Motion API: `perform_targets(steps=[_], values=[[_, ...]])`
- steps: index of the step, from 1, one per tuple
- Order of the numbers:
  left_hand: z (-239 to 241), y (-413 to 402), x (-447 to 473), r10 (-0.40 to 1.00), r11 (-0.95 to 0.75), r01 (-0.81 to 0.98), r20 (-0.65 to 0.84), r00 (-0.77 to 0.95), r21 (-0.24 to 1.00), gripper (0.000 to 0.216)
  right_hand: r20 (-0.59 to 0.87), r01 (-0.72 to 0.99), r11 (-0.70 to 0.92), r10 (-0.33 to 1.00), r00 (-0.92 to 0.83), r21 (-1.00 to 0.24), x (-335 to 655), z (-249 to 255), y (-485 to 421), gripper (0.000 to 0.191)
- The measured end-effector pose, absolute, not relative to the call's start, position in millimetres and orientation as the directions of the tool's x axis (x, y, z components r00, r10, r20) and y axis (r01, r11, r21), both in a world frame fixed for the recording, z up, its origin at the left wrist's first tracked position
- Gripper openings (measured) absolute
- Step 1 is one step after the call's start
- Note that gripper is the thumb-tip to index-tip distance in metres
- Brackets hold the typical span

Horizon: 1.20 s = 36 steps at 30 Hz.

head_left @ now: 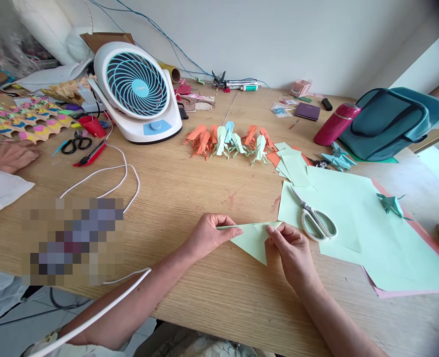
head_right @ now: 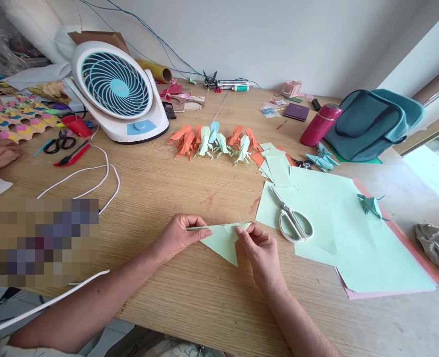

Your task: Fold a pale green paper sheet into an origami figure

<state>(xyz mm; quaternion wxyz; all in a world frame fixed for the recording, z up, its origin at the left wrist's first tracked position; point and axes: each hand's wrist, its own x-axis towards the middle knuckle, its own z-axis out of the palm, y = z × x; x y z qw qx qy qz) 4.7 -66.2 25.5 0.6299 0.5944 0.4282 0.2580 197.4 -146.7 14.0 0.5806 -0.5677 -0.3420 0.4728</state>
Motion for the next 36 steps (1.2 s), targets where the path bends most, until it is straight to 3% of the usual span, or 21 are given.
perform_targets(steps=[6, 12, 20, 26, 29, 36], values=[[23, -64, 3, 0.834, 0.157, 0.177, -0.226, 0.503, 0.972, 0.033, -0.209, -0.162, -0.192, 0.973, 0.097, -0.968, 195, 14, -146, 0.031], [21, -63, 3, 0.810, 0.136, 0.183, -0.216, 0.546, 0.974, 0.033, -0.263, -0.150, -0.241, 0.952, 0.154, -0.959, 199, 13, -146, 0.038], [19, -55, -3, 0.817, 0.102, 0.198, -0.196, 0.543, 0.975, 0.032, -0.115, -0.133, -0.081, 0.957, 0.268, -0.988, 210, 16, -145, 0.025], [17, -60, 1, 0.779, 0.074, 0.256, -0.216, 0.588, 0.964, 0.030, -0.227, -0.058, -0.225, 0.973, 0.035, -0.973, 199, 21, -146, 0.034], [18, -63, 3, 0.763, 0.066, 0.249, -0.210, 0.611, 0.966, 0.030, -0.219, -0.060, -0.213, 0.970, 0.106, -0.975, 198, 19, -146, 0.039], [22, -59, 0, 0.756, 0.094, 0.246, -0.230, 0.613, 0.965, 0.029, -0.121, -0.074, -0.104, 0.951, 0.284, -0.992, 217, 17, -144, 0.032]])
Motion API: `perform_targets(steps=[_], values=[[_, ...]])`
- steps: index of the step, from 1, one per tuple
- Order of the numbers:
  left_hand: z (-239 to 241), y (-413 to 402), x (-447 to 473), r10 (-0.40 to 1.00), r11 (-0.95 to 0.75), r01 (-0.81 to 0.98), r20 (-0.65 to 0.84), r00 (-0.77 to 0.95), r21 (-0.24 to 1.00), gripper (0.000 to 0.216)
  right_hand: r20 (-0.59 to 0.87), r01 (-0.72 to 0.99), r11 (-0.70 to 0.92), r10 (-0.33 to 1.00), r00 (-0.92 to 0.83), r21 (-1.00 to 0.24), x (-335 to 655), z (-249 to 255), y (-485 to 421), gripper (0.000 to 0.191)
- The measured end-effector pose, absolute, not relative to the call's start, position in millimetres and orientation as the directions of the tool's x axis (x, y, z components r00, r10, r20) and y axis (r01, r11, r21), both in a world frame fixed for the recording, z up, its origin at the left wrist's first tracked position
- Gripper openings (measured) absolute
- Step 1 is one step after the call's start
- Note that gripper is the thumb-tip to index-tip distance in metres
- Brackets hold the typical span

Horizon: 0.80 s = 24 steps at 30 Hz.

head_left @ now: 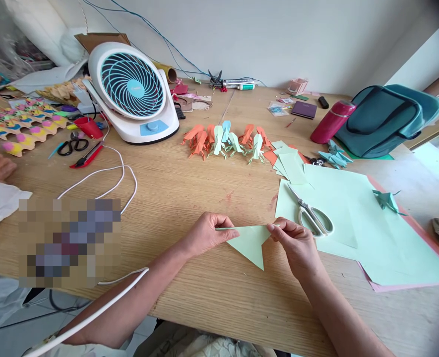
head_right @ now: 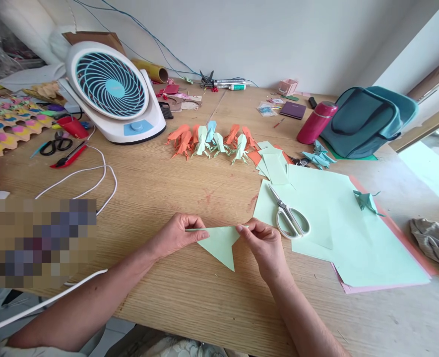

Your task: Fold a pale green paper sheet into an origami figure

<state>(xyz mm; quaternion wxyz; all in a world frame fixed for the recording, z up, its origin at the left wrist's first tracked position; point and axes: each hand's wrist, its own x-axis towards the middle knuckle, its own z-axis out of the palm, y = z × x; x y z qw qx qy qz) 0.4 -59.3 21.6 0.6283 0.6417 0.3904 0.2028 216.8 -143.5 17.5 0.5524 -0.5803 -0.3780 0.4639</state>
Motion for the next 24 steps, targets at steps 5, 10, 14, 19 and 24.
perform_targets(steps=[5, 10, 14, 19, 24], values=[[21, -55, -3, 0.774, 0.084, 0.254, -0.224, 0.593, 0.964, 0.028, -0.110, -0.075, -0.085, 0.893, 0.436, -0.994, 230, 22, -142, 0.029], [18, -54, -3, 0.788, 0.085, 0.254, -0.221, 0.575, 0.964, 0.028, -0.155, 0.009, -0.158, 0.976, 0.151, -0.987, 218, 21, -145, 0.029], [19, -54, -3, 0.773, 0.082, 0.236, -0.211, 0.599, 0.968, 0.028, -0.216, 0.118, -0.216, 0.976, 0.009, -0.969, 210, 17, -147, 0.034], [19, -52, -3, 0.780, 0.088, 0.229, -0.210, 0.590, 0.969, 0.028, -0.100, 0.094, -0.130, 0.957, 0.273, -0.987, 223, 22, -145, 0.038], [20, -56, -2, 0.752, 0.117, 0.208, -0.223, 0.621, 0.971, 0.027, -0.120, 0.173, -0.173, 0.953, 0.280, -0.970, 215, 26, -149, 0.036]])
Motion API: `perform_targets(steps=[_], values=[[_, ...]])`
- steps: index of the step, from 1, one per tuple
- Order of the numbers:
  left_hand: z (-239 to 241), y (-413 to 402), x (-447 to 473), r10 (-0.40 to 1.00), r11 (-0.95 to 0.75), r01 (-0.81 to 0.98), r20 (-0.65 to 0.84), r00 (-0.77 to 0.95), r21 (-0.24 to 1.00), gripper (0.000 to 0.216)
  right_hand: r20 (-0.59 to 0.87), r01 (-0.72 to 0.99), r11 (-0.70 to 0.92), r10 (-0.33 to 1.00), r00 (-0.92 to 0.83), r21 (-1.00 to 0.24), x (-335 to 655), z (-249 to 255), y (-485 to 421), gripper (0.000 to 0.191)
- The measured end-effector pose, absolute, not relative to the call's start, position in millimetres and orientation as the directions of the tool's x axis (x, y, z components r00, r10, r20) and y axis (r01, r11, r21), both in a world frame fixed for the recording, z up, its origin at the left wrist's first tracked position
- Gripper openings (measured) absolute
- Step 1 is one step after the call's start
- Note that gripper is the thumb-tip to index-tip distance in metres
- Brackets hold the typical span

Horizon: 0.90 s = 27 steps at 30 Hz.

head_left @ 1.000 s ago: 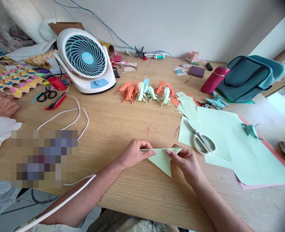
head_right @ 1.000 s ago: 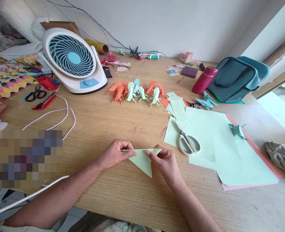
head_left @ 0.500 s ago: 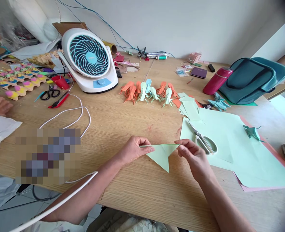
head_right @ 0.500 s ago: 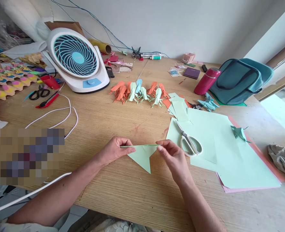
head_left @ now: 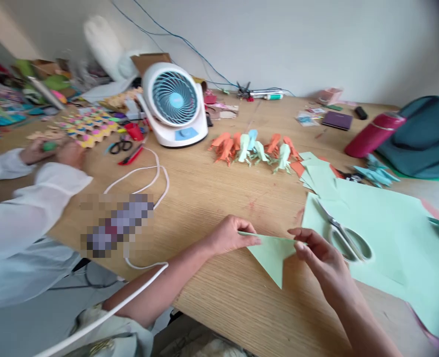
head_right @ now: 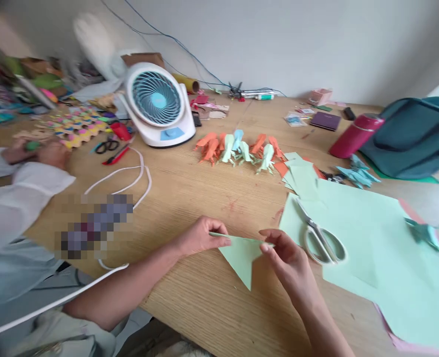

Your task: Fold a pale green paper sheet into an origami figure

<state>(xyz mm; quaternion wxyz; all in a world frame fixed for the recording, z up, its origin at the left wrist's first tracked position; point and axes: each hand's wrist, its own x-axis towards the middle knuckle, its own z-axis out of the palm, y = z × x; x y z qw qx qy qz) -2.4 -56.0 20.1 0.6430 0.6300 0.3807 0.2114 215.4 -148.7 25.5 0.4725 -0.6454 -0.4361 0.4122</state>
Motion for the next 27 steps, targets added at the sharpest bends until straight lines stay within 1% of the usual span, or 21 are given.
perform_targets(steps=[2, 3, 4, 6, 9, 11, 13, 16, 18, 23, 27], values=[[19, -57, -3, 0.725, 0.134, 0.181, -0.221, 0.652, 0.974, 0.031, -0.189, 0.213, -0.236, 0.957, 0.222, -0.948, 209, 21, -153, 0.032], [18, -57, -3, 0.720, 0.137, 0.179, -0.222, 0.658, 0.974, 0.033, -0.201, 0.231, -0.245, 0.959, 0.198, -0.941, 208, 19, -154, 0.032], [17, -58, -3, 0.723, 0.142, 0.172, -0.221, 0.654, 0.975, 0.035, -0.208, 0.250, -0.252, 0.959, 0.190, -0.935, 207, 16, -156, 0.037], [14, -58, -3, 0.735, 0.171, 0.145, -0.224, 0.640, 0.975, 0.039, -0.226, 0.296, -0.285, 0.950, 0.218, -0.912, 210, 13, -157, 0.042], [11, -57, -2, 0.803, 0.194, 0.032, -0.178, 0.569, 0.980, 0.044, -0.200, 0.341, -0.302, 0.932, 0.302, -0.890, 218, 12, -156, 0.040], [10, -56, 0, 0.854, 0.164, -0.031, -0.126, 0.504, 0.986, 0.044, -0.171, 0.354, -0.293, 0.926, 0.337, -0.888, 222, 11, -153, 0.041], [12, -56, 1, 0.898, 0.100, -0.044, -0.071, 0.434, 0.994, 0.040, -0.173, 0.360, -0.307, 0.917, 0.358, -0.881, 224, 10, -152, 0.043], [16, -57, 2, 0.952, -0.047, 0.019, 0.039, 0.304, 0.999, 0.029, -0.224, 0.321, -0.338, 0.912, 0.343, -0.885, 222, 7, -150, 0.042], [18, -58, 1, 0.958, -0.111, 0.077, 0.087, 0.272, 0.991, 0.024, -0.241, 0.265, -0.318, 0.927, 0.287, -0.910, 220, 5, -149, 0.042], [19, -58, -2, 0.939, -0.246, 0.141, 0.200, 0.280, 0.959, 0.017, -0.245, 0.153, -0.287, 0.939, 0.242, -0.946, 214, 4, -147, 0.039], [20, -59, -1, 0.916, -0.283, 0.172, 0.213, 0.339, 0.944, 0.016, -0.222, 0.086, -0.242, 0.955, 0.195, -0.966, 209, 5, -147, 0.036]])
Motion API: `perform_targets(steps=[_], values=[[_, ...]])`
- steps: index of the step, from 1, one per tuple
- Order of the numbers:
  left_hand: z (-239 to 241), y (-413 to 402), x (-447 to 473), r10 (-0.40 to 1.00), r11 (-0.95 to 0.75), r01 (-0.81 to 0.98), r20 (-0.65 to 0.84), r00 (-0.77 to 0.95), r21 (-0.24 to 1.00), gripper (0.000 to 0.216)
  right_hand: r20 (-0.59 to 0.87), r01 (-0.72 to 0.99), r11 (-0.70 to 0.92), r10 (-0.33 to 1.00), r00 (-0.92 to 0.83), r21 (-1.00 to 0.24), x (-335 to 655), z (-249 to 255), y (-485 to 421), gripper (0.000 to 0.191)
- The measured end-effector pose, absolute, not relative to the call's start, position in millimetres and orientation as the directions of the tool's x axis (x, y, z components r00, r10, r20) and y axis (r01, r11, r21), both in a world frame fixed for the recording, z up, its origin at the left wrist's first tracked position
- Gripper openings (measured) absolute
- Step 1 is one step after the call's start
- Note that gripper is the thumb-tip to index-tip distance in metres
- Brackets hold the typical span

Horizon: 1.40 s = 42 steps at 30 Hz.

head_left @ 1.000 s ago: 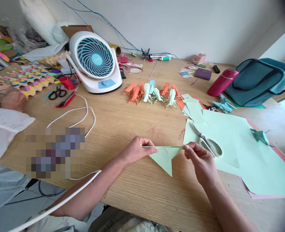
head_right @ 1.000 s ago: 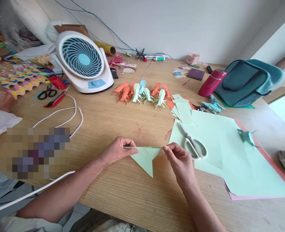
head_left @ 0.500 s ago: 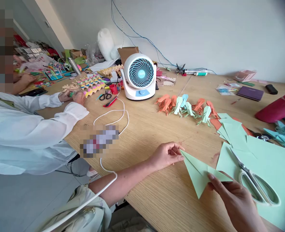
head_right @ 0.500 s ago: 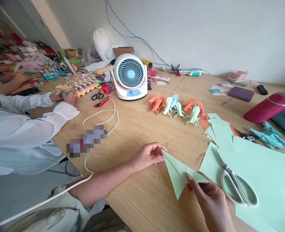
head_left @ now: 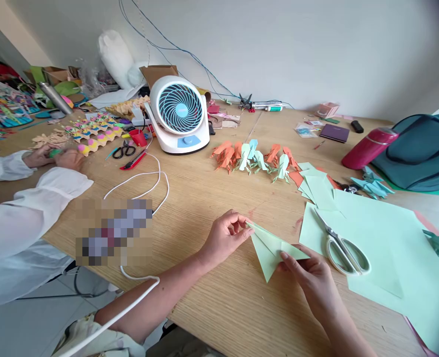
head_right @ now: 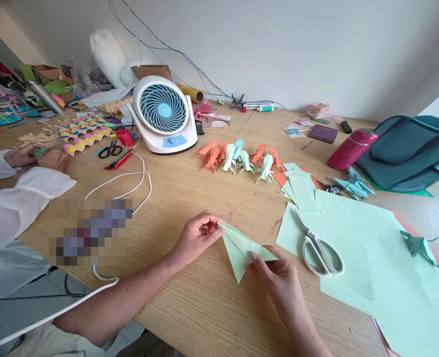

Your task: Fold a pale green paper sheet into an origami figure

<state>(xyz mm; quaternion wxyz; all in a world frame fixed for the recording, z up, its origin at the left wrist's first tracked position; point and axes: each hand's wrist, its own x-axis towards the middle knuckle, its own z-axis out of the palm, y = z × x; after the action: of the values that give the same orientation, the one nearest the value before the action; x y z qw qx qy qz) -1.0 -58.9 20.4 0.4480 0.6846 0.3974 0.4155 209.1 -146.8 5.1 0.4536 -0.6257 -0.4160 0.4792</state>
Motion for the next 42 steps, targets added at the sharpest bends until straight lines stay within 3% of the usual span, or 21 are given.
perform_targets(steps=[7, 11, 18, 26, 32, 39, 42], values=[[25, -65, 0, 0.875, -0.471, 0.323, 0.388, 0.291, 0.821, 0.010, -0.272, -0.053, -0.266, 0.942, 0.198, -0.962, 203, 9, -146, 0.046], [29, -66, -2, 0.866, -0.486, 0.315, 0.398, 0.303, 0.815, 0.013, -0.281, -0.037, -0.279, 0.939, 0.200, -0.960, 201, 10, -147, 0.056], [30, -62, -5, 0.922, -0.344, 0.235, 0.279, 0.270, 0.909, 0.027, -0.260, 0.083, -0.282, 0.942, 0.213, -0.956, 199, 8, -149, 0.066], [25, -53, -6, 0.956, -0.140, 0.094, 0.110, 0.272, 0.986, 0.031, -0.224, 0.075, -0.243, 0.953, 0.203, -0.967, 197, 6, -149, 0.061], [28, -55, -5, 0.944, -0.038, 0.098, 0.004, 0.330, 0.994, 0.034, -0.166, 0.137, -0.196, 0.965, 0.202, -0.971, 197, 6, -149, 0.053], [22, -66, 4, 0.899, -0.324, 0.237, 0.220, 0.379, 0.916, 0.029, -0.154, 0.088, -0.169, 0.975, 0.158, -0.982, 193, 6, -150, 0.052], [23, -67, 4, 0.896, -0.363, 0.250, 0.262, 0.358, 0.898, 0.028, -0.127, 0.064, -0.134, 0.987, 0.100, -0.989, 193, 4, -151, 0.047]])
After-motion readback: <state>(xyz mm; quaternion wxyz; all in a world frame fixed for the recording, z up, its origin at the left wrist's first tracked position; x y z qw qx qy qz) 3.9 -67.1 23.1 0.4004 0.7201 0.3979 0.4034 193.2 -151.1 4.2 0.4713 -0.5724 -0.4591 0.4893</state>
